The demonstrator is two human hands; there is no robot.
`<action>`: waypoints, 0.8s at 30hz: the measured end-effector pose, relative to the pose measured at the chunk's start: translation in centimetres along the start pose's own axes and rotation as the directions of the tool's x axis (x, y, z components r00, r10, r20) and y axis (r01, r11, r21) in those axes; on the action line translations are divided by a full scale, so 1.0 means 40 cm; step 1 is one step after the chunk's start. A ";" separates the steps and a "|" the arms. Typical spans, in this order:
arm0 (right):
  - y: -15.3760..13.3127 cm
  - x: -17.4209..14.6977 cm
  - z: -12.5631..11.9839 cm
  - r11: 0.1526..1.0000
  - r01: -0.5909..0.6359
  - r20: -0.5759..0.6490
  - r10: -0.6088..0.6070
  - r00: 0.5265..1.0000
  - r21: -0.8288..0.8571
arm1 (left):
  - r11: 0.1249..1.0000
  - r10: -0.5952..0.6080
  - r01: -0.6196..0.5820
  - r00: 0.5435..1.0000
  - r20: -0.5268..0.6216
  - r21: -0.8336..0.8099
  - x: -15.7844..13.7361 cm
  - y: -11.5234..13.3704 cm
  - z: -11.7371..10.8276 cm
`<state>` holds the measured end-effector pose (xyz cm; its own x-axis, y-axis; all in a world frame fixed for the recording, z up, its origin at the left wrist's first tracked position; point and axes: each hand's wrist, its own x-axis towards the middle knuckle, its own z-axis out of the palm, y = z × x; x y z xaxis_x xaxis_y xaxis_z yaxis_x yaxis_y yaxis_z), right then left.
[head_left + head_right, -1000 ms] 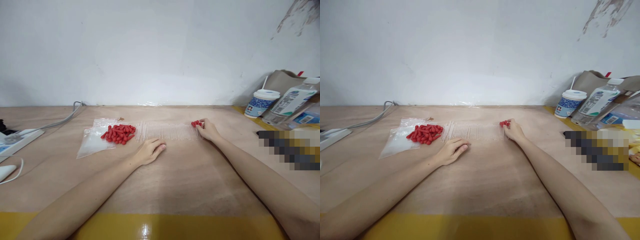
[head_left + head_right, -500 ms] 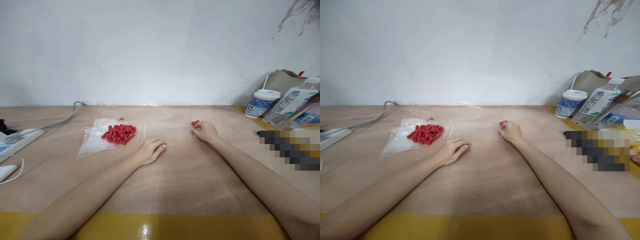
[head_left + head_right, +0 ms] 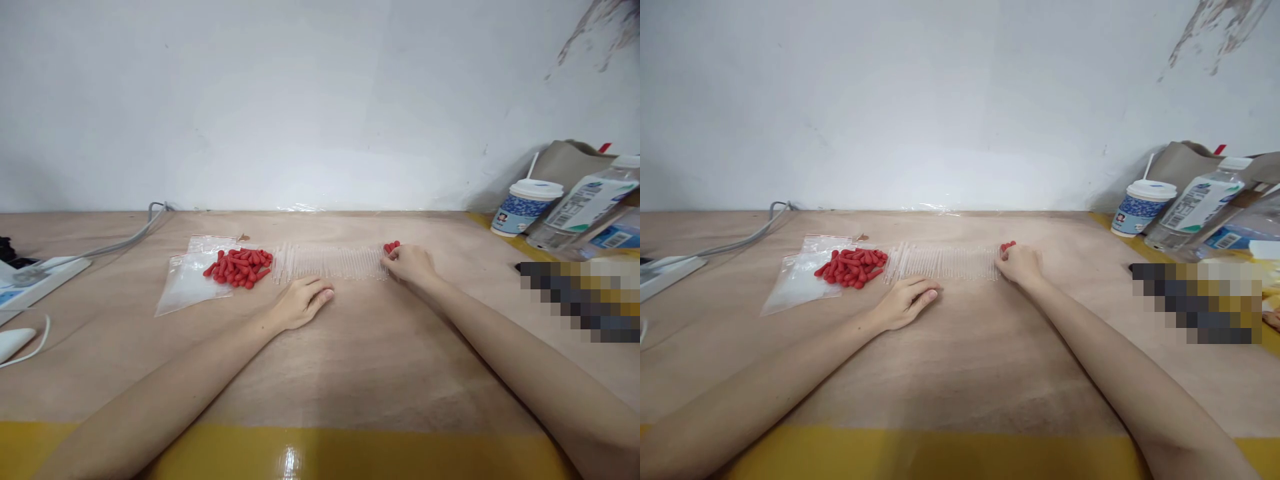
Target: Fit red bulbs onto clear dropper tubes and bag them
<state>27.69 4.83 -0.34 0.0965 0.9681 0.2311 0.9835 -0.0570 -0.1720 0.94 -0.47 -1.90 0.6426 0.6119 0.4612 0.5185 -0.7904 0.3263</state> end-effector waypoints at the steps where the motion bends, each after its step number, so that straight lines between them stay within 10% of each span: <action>1: -0.006 -0.001 -0.005 1.000 -0.021 0.023 0.021 1.000 -0.006 | 1.000 0.002 -0.002 1.000 -0.003 0.000 0.000 0.001 0.000; 16: -0.036 0.000 -0.013 0.997 -0.073 0.034 0.074 0.997 -0.023 | 0.999 -0.013 0.013 1.000 0.012 0.039 -0.001 0.005 -0.003; 24: -0.088 -0.073 0.020 0.958 0.273 -0.370 -0.224 0.902 0.087 | 0.983 -0.001 0.020 0.995 -0.103 0.183 -0.001 0.012 -0.006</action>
<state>23.82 2.39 -1.16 -0.0764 0.7957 0.6009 0.9551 0.2314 -0.1849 1.04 -0.88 -1.57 0.5807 0.6065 0.5431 0.6259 -0.7592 0.1785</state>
